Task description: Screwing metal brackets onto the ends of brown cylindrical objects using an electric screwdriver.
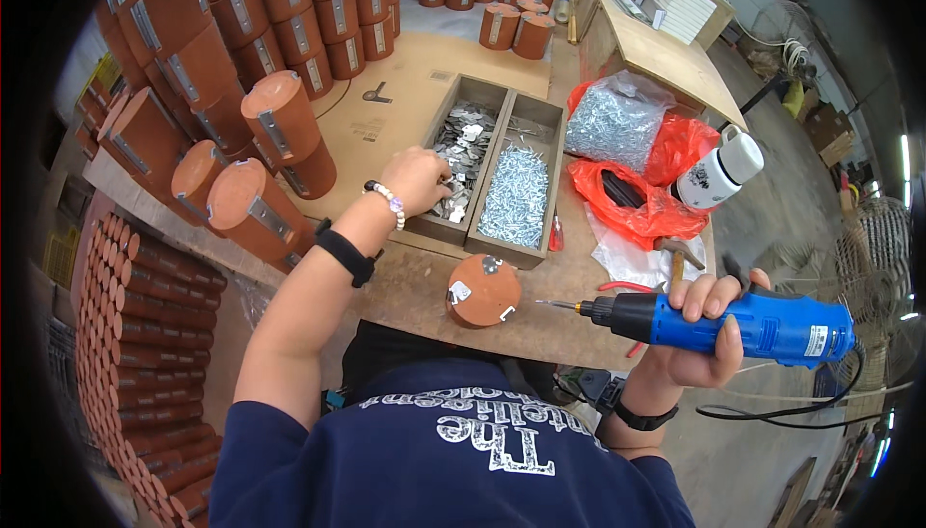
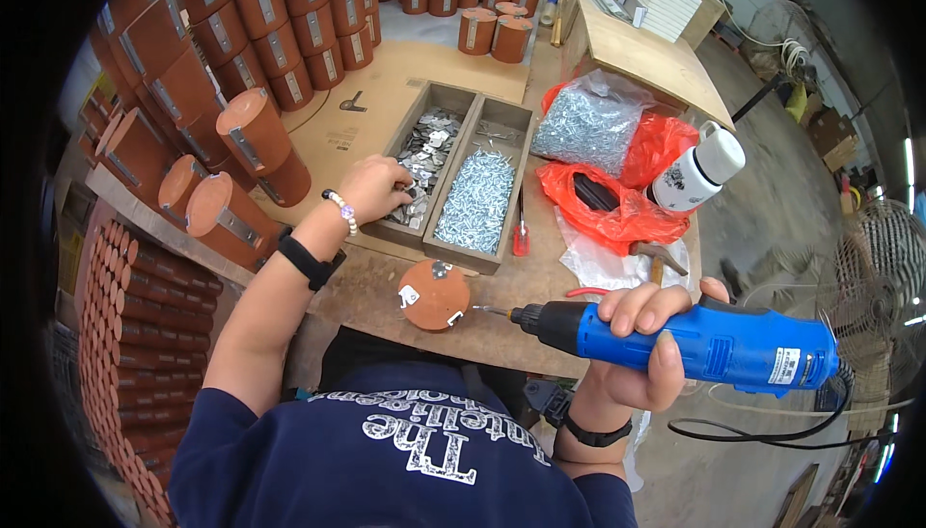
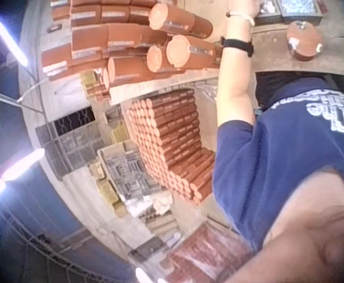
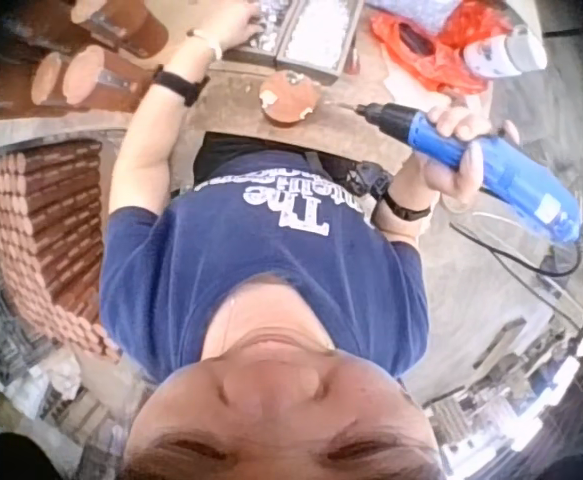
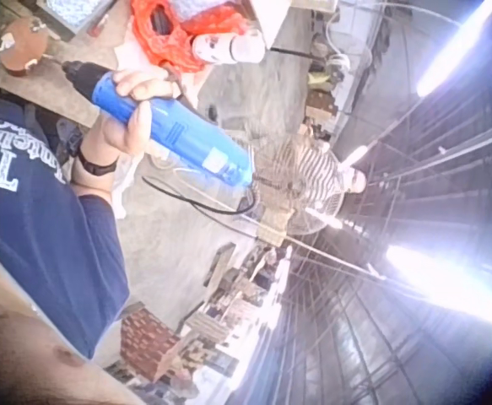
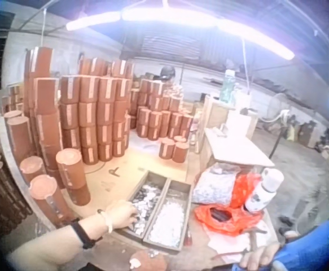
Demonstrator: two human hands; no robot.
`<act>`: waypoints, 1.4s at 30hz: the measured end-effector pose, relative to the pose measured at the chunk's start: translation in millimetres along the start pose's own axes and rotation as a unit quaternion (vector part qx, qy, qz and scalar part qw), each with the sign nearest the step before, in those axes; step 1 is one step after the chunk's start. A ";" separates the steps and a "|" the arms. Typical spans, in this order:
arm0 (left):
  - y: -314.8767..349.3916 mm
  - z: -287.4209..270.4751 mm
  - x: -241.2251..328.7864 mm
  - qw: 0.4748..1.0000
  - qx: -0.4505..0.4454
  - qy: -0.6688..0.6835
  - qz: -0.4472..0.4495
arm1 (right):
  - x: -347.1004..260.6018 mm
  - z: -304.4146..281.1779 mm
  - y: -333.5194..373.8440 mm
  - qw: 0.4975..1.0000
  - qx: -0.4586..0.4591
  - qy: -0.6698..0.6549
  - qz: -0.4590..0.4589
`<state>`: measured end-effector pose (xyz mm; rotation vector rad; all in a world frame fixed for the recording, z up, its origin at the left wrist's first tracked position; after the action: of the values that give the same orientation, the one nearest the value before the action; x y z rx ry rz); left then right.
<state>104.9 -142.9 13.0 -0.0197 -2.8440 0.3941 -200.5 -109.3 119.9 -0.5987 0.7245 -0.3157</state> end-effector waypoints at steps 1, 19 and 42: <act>-1.4 3.0 4.2 1.000 0.008 -0.025 0.007 | -2.7 -0.6 0.9 1.000 0.002 0.004 -0.008; -3.1 -11.4 19.1 0.997 0.033 0.075 0.008 | -20.4 -15.4 4.4 0.999 0.023 0.013 -0.029; 46.0 -46.6 99.7 0.934 -0.195 0.268 0.133 | -18.9 -11.2 7.5 0.998 0.054 0.002 -0.017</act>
<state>20.2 -81.3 69.9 -0.5131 -2.3256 -0.1236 -221.3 -99.1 118.5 -0.5087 0.6978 -0.3858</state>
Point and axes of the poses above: each hand's wrist, its own y-axis away from the middle knuckle, its own z-axis out of the palm, x = y × z, the point moved 3 cm from there along -y, towards the middle knuckle, and after that the axes turned 5 degrees about x, right-handed, at the moved point
